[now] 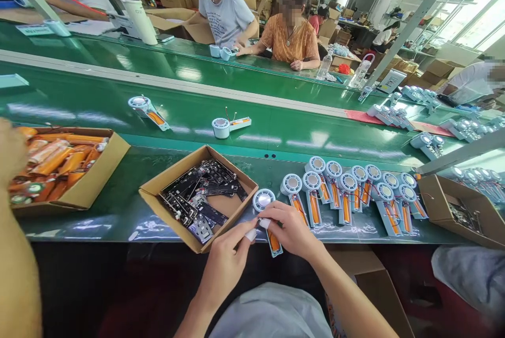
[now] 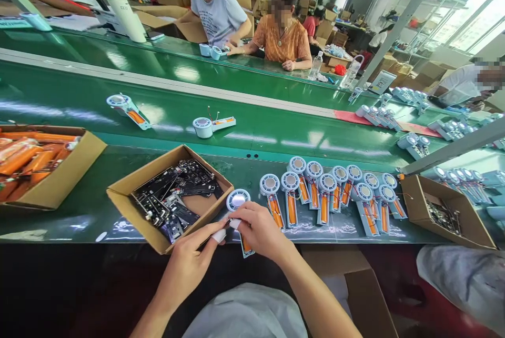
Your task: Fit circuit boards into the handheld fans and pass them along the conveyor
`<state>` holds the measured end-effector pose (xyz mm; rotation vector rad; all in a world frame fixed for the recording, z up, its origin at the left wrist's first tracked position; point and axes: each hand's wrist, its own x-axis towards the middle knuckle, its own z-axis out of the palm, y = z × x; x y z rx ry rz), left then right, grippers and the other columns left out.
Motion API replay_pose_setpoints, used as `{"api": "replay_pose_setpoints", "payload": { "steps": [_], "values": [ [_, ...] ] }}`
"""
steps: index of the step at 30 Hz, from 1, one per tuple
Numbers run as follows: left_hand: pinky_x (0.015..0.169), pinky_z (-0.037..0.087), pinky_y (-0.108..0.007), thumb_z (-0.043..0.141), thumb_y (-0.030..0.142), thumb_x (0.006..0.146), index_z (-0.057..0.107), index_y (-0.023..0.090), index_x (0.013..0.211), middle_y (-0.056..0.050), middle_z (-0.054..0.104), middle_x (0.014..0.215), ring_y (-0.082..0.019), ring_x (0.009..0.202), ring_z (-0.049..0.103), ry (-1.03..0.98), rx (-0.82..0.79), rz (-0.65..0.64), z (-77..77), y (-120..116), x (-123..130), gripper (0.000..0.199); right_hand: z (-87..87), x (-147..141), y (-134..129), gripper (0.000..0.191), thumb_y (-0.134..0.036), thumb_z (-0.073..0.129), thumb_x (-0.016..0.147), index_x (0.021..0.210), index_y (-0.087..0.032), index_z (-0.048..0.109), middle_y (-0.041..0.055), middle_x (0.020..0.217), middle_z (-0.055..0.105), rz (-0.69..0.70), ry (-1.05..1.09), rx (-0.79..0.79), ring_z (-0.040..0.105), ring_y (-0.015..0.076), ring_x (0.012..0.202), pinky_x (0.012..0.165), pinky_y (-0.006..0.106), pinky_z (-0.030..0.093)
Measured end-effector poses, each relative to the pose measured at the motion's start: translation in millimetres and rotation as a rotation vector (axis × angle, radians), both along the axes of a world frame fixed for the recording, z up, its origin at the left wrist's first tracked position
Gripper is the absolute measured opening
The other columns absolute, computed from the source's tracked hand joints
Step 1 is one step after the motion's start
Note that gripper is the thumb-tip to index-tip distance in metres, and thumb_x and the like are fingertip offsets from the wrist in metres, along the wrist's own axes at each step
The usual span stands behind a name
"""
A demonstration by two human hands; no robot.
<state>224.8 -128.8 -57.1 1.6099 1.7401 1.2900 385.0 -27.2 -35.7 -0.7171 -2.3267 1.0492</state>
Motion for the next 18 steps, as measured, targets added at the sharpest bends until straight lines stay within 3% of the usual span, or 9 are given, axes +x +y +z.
{"api": "replay_pose_setpoints", "payload": {
  "steps": [3,7,10,12,15,18],
  "values": [
    [0.068,0.061,-0.025,0.052,0.026,0.094,0.077,0.020,0.105,-0.005,0.080,0.085,-0.018,0.066,0.074,-0.074,-0.053,-0.023,0.8,2.8,-1.1,0.029,0.7,-1.0,2.5,0.019,-0.014,0.057,0.095,0.096,-0.018,0.075,0.0067,0.095,0.070,-0.024,0.041,-0.048,0.064,0.0184,0.091,0.081,0.028,0.050],
    [0.082,0.060,-0.032,0.052,0.034,0.092,0.077,0.020,0.105,-0.008,0.080,0.096,-0.024,0.086,0.076,-0.108,-0.129,0.015,8.9,3.6,7.2,0.031,9.3,0.4,-0.3,0.021,-0.020,0.056,0.097,0.092,-0.018,0.076,0.0044,0.085,0.067,-0.095,-0.015,-0.129,0.061,0.0163,0.079,0.070,0.026,0.045],
    [0.095,0.056,-0.036,0.045,0.040,0.096,0.073,0.021,0.111,-0.010,0.078,0.112,-0.026,0.105,0.073,-0.244,-0.232,-0.029,13.2,-0.3,15.3,0.037,12.1,7.9,-2.8,0.024,-0.031,0.057,0.097,0.093,-0.016,0.075,0.0012,0.074,0.064,-0.143,-0.059,-0.360,0.056,0.0137,0.067,0.062,0.024,0.041],
    [0.098,0.054,-0.037,0.040,0.041,0.098,0.070,0.021,0.113,-0.010,0.076,0.114,-0.025,0.107,0.071,-0.378,-0.273,-0.006,8.7,-1.4,19.7,0.039,8.4,13.0,-3.3,0.026,-0.039,0.065,0.091,0.099,-0.015,0.073,0.0010,0.075,0.066,-0.187,0.008,-0.579,0.057,0.0138,0.066,0.061,0.025,0.043],
    [0.084,0.059,-0.037,0.050,0.043,0.090,0.066,0.018,0.108,-0.010,0.075,0.100,-0.025,0.090,0.073,-0.446,-0.269,0.118,-6.8,4.8,25.5,0.034,0.3,15.7,-3.3,0.030,-0.039,0.073,0.080,0.097,-0.015,0.072,0.0018,0.079,0.067,-0.219,0.161,-0.797,0.059,0.0143,0.069,0.063,0.025,0.045],
    [0.063,0.056,-0.034,0.062,0.040,0.077,0.064,0.017,0.104,-0.005,0.071,0.082,-0.021,0.064,0.066,-0.378,-0.299,0.163,-18.5,17.5,31.1,0.035,-1.0,12.9,-6.9,0.021,-0.034,0.073,0.078,0.088,-0.016,0.071,0.0007,0.078,0.066,-0.241,0.259,-0.833,0.058,0.0132,0.071,0.066,0.024,0.044]
  ]
}}
